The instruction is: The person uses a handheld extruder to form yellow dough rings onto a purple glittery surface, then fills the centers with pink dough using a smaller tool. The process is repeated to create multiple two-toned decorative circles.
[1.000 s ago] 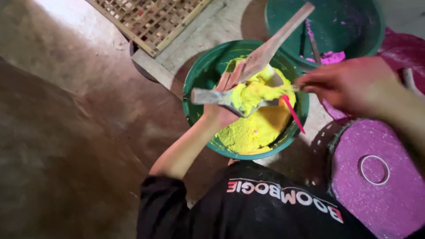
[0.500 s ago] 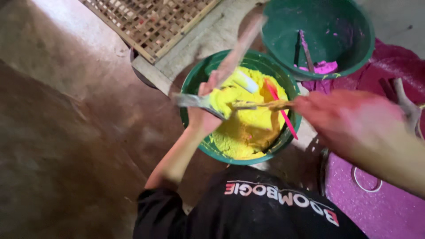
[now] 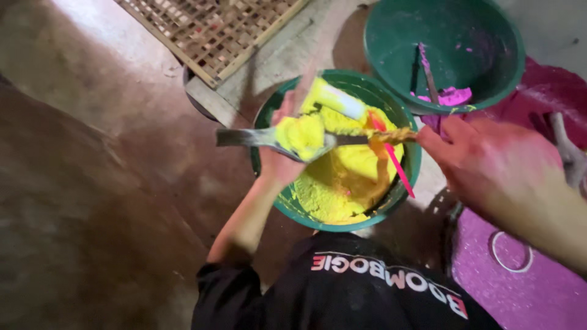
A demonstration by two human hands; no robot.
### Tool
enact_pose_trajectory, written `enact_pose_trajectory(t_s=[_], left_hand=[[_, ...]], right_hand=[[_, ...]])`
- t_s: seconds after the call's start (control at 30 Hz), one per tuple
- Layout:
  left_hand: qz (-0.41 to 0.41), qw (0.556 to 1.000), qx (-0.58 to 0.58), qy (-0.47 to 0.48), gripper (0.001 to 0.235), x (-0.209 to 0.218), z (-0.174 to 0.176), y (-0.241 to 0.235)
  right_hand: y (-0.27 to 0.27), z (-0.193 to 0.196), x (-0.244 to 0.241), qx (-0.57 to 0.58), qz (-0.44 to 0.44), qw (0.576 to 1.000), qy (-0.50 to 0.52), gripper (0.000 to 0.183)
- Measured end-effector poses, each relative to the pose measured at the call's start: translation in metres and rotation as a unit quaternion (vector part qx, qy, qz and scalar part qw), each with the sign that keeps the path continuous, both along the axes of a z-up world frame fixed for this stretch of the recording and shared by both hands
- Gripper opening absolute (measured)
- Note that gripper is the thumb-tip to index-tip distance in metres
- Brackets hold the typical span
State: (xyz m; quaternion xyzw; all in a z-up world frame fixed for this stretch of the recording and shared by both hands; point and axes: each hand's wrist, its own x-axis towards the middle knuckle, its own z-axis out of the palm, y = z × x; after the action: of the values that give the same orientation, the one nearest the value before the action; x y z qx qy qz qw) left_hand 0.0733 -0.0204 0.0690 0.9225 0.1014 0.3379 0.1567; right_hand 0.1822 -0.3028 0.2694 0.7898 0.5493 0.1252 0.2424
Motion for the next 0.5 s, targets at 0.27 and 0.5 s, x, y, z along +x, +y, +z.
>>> enact_pose_trajectory(t_s=[0.27, 0.5], left_hand=[[-0.104, 0.972, -0.193, 0.084, 0.103, 0.019, -0.02, -0.047], [-0.011, 0.974, -0.084, 0.208, 0.07, 0.009, -0.011, -0.042]], right_hand=[[0.058, -0.019, -0.035, -0.008, 0.146, 0.989, 0.009, 0.033], [0.033, -0.03, -0.019, 0.045, 0.127, 0.975, 0.179, 0.038]])
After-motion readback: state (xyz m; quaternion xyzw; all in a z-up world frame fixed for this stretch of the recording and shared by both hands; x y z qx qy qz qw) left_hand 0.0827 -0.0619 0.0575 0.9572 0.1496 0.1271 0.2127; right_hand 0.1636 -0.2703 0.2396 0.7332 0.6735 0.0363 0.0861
